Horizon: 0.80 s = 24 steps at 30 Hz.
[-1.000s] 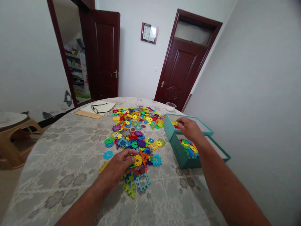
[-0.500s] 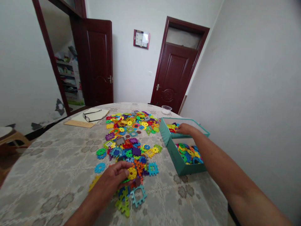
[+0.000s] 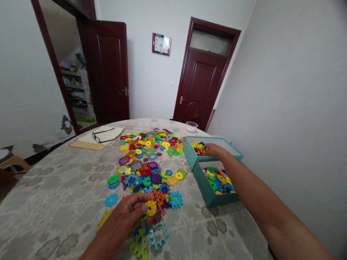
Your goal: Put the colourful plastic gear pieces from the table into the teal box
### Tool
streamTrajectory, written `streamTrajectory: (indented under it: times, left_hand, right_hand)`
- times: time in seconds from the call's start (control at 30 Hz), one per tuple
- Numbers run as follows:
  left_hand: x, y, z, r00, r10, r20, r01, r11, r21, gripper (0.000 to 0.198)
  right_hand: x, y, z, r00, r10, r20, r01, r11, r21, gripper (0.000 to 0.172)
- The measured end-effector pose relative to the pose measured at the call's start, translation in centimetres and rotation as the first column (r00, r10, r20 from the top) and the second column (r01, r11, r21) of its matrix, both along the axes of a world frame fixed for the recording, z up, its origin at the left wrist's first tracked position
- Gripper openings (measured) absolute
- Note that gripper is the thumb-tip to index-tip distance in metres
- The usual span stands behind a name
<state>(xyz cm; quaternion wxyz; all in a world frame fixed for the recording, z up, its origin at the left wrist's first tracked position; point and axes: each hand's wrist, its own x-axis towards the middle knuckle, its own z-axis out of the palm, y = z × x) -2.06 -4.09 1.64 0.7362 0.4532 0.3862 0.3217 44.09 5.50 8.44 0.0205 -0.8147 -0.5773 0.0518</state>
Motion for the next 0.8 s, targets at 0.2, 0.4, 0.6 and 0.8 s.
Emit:
streamTrajectory:
  times: [0.2, 0.4, 0.6, 0.8]
  left_hand:
    - [0.2, -0.3, 0.6, 0.997, 0.075, -0.035, -0.074, 0.997, 0.017, 0.049]
    - [0.0, -0.3, 1.0, 0.999, 0.004, -0.036, -0.004, 1.0, 0.006, 0.049]
    - [-0.1, 0.0, 0.7, 0.999, -0.018, -0.043, 0.018, 1.0, 0.018, 0.049]
    - [-0.1, -0.1, 0.6, 0.999, 0.005, -0.043, -0.004, 1.0, 0.025, 0.048]
  right_hand:
    - [1.4, -0.1, -0.4, 0.998, -0.067, -0.004, 0.067, 0.996, 0.058, 0.041]
    - [3.5, -1.0, -0.1, 0.986, -0.147, -0.072, 0.156, 0.978, 0.141, 0.045]
    - [3.3, -1.9, 0.1, 0.98, -0.147, -0.134, 0.174, 0.96, 0.221, 0.042]
    - [0.3, -3.9, 1.7, 0.994, -0.073, -0.079, 0.099, 0.914, 0.394, 0.036]
